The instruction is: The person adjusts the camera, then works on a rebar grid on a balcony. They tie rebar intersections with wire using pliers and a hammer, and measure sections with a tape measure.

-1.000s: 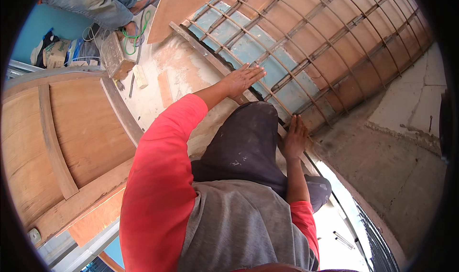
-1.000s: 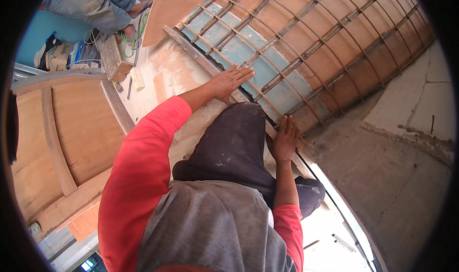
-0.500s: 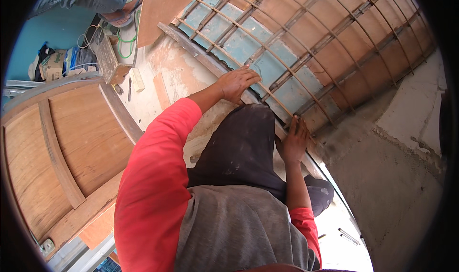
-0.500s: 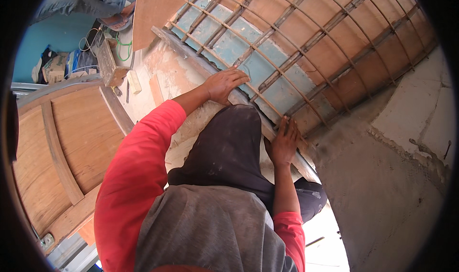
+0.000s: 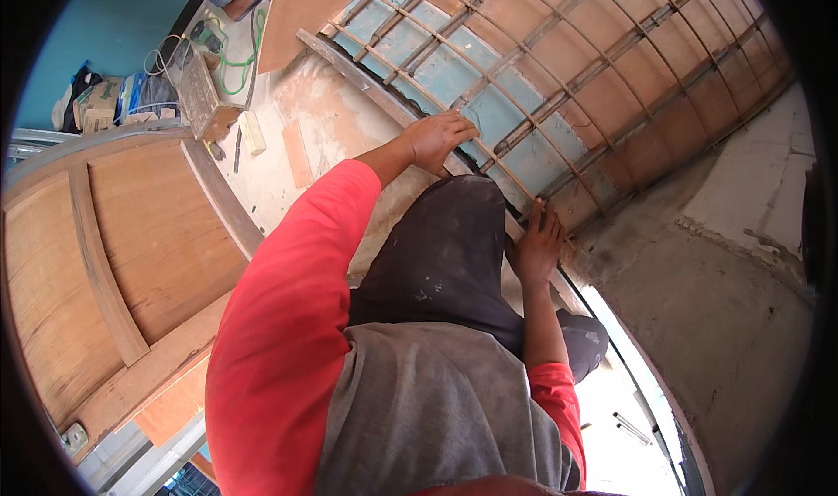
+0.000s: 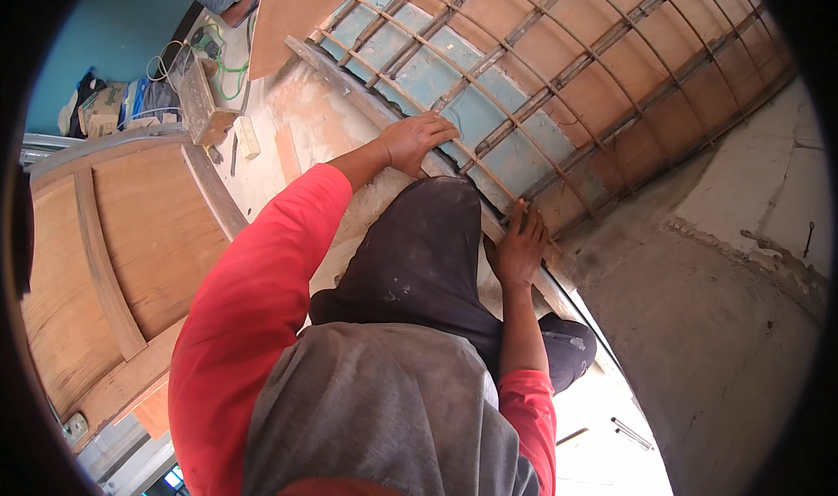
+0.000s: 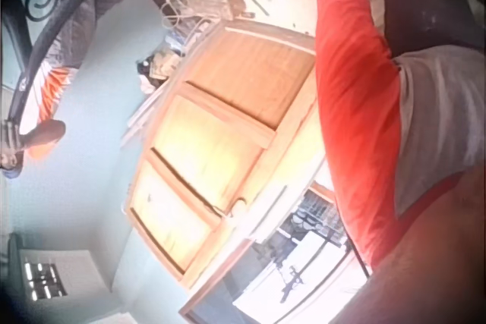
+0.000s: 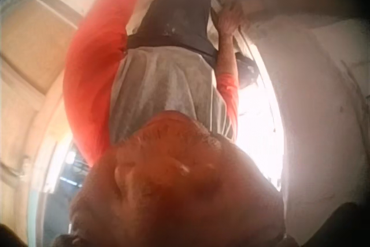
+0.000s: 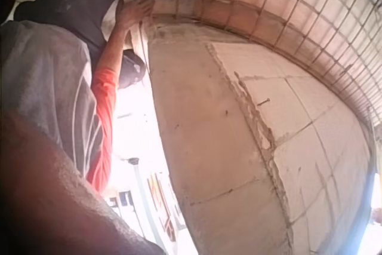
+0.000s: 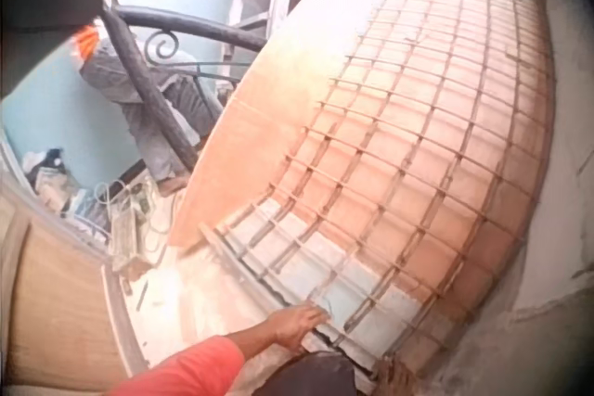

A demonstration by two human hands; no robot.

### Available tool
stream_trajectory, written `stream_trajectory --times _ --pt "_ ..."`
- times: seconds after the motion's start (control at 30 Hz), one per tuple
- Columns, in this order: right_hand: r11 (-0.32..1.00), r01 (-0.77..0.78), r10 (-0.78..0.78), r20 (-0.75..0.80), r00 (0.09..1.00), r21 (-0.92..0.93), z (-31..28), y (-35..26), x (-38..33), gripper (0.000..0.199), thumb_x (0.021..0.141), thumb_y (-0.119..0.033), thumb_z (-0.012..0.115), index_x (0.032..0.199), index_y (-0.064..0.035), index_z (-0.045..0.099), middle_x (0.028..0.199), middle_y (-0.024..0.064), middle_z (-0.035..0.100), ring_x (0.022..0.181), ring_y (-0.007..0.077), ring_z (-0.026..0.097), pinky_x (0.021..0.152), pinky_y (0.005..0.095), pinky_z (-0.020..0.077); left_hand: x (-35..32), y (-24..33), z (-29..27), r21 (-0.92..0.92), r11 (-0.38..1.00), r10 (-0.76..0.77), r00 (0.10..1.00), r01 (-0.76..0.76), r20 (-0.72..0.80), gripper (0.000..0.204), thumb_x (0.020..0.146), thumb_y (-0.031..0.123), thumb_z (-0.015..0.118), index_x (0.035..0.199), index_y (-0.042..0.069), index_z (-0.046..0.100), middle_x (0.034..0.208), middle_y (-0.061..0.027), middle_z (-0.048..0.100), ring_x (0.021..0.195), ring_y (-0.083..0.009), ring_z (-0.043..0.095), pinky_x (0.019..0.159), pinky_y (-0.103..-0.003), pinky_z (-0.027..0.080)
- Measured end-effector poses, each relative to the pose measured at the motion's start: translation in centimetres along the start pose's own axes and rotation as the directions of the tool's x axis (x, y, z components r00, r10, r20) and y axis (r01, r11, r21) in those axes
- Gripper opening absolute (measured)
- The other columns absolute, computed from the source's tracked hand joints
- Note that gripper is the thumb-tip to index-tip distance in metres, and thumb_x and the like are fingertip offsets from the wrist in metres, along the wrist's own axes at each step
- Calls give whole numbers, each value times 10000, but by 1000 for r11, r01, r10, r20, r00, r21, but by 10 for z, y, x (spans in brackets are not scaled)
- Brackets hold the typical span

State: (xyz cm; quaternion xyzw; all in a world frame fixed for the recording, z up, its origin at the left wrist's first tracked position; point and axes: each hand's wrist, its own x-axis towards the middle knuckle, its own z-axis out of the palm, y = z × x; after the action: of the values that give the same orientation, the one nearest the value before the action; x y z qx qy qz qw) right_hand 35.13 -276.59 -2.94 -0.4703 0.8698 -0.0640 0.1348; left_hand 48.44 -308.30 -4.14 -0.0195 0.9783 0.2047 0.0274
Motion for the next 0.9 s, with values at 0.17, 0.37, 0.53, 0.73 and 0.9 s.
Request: stream_trajectory --times 0.17,0.37,0.53,0.73,0.9 --pt "1000 -18 18 8 1000 16 -3 -2 -4 1007 753 -389 832 1552 -54 320 1467 240 444 1393 393 405 1171 528 303 5 3 -8 -23 1000 20 1000 -21 -24 962 569 408 908 1375 39 534 1365 -176 579 1301 -348 532 1191 -478 347" --pt "1000 8 -8 9 1000 18 -1 12 -3 952 803 -469 763 1541 -44 340 1467 248 472 1402 383 415 1184 524 287 6 15 -4 5 999 38 995 -38 -96 834 662 440 852 1320 15 568 1321 -193 608 1265 -372 555 1163 -487 373" --pt "999 -4 5 -16 1000 47 7 22 -9 870 849 -404 725 1545 -45 346 1505 257 441 1439 392 379 1206 523 264 17 17 1 51 997 54 997 -51 -61 797 725 425 815 1373 48 547 1354 -178 592 1280 -368 545 1173 -485 366" --pt "992 4 8 -92 996 124 16 23 -14 885 816 -385 757 1531 -45 363 1507 252 433 1442 399 372 1197 542 271 13 17 5 138 990 26 1000 -25 -4 699 837 268 733 1472 101 492 1419 -164 560 1327 -355 515 1190 -475 350" --pt "996 60 -50 -156 987 65 18 26 -20 781 833 -310 727 1491 -30 414 1470 234 460 1432 403 375 1189 549 278 11 20 8 138 990 17 1000 -17 1 694 847 -6 597 1512 120 448 1508 -145 496 1413 -327 446 1222 -481 308"
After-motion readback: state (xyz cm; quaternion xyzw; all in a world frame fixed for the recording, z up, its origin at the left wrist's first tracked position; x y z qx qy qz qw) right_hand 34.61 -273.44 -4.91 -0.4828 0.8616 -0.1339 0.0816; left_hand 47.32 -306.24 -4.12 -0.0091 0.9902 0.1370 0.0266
